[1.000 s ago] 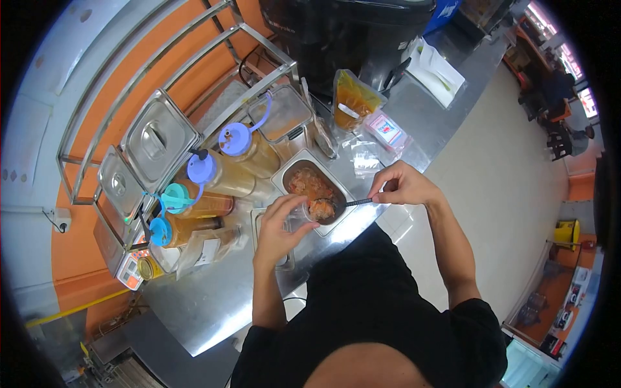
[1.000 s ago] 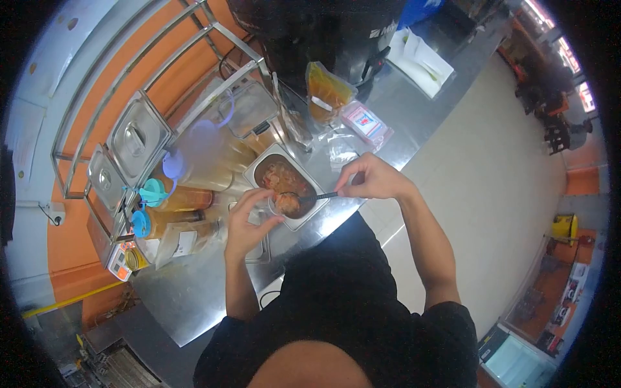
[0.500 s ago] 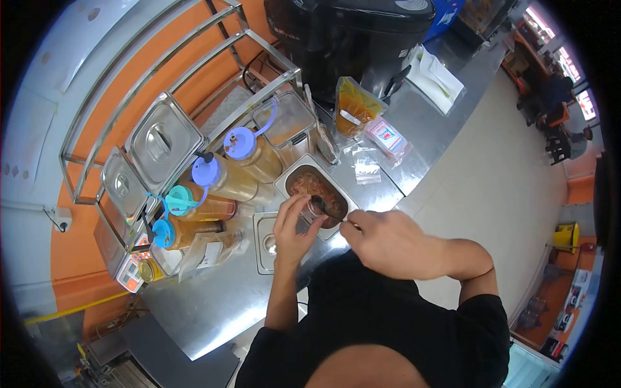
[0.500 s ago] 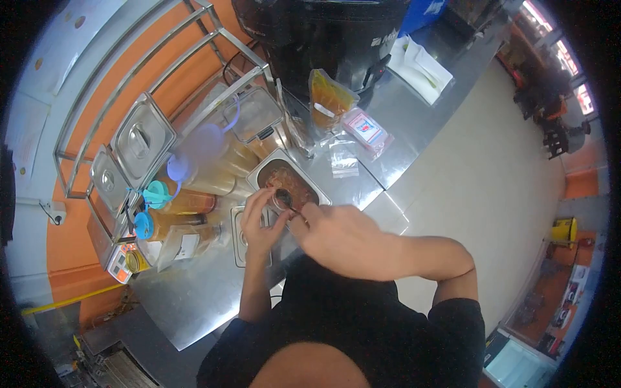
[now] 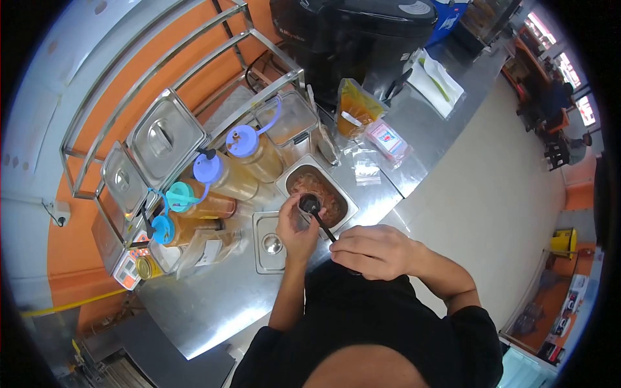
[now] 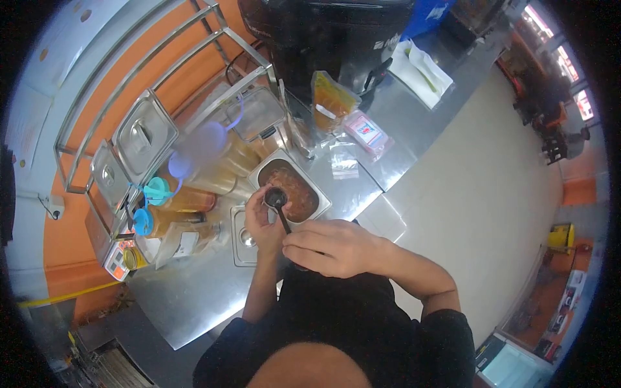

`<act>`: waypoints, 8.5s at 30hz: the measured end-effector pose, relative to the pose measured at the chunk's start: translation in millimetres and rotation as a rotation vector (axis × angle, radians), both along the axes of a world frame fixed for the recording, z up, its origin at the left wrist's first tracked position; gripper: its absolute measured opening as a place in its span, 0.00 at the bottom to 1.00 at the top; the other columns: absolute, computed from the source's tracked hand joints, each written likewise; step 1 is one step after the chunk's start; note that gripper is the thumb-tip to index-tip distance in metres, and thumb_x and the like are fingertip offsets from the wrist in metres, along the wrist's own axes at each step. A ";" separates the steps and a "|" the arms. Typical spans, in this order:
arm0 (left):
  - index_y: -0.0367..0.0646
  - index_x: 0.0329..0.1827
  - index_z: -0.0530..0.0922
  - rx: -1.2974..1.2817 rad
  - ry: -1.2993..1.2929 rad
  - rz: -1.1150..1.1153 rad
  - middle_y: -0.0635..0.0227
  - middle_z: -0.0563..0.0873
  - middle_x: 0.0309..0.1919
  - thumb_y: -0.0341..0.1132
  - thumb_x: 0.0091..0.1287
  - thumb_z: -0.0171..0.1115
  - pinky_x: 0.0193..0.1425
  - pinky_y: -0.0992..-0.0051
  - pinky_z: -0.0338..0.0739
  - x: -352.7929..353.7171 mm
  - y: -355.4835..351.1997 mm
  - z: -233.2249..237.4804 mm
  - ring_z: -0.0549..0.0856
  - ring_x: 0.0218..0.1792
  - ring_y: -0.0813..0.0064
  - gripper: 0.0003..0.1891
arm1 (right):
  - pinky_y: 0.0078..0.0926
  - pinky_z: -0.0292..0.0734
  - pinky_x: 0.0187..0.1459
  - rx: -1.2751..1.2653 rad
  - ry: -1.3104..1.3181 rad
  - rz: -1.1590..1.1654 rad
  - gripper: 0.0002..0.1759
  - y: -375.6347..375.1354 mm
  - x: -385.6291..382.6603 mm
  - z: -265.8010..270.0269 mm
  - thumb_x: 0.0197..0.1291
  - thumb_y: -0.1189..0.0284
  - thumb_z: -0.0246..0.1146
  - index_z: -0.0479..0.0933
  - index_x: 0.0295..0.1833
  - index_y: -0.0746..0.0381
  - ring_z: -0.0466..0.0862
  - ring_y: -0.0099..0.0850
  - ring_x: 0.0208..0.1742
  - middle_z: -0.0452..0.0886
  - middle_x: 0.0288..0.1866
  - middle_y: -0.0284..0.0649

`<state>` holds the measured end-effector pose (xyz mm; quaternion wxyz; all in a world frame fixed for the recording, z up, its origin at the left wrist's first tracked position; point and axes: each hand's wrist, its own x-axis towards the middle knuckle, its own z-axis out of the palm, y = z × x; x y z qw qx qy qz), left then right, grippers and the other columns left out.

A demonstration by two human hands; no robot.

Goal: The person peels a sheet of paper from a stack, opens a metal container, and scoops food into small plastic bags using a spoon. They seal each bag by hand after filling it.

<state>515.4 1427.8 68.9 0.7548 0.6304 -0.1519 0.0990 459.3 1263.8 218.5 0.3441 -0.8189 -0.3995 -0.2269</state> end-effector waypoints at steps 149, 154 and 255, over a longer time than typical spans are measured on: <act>0.38 0.28 0.75 0.665 0.362 0.389 0.67 0.85 0.22 0.23 0.62 0.64 0.25 0.79 0.73 -132.1 52.8 2.6 0.83 0.23 0.80 0.06 | 0.26 0.74 0.30 0.113 1.028 -0.280 0.12 50.5 -51.4 -145.3 0.52 0.70 0.71 0.77 0.39 0.62 0.80 0.32 0.25 0.79 0.25 0.36; 0.38 0.32 0.76 0.143 0.747 0.208 0.67 0.83 0.23 0.22 0.61 0.62 0.24 0.81 0.71 -129.2 62.9 23.2 0.80 0.21 0.81 0.03 | 0.28 0.78 0.40 0.394 0.679 0.043 0.17 48.8 -39.9 -133.8 0.53 0.70 0.74 0.80 0.46 0.63 0.83 0.33 0.33 0.83 0.33 0.40; 0.35 0.49 0.80 0.945 0.058 -0.130 0.55 0.83 0.48 0.29 0.60 0.70 0.53 0.63 0.80 -31.5 -211.6 48.8 0.83 0.51 0.56 0.15 | 0.26 0.81 0.46 0.943 0.917 -0.395 0.14 -303.0 167.8 -170.8 0.69 0.68 0.65 0.83 0.47 0.70 0.85 0.29 0.39 0.85 0.38 0.38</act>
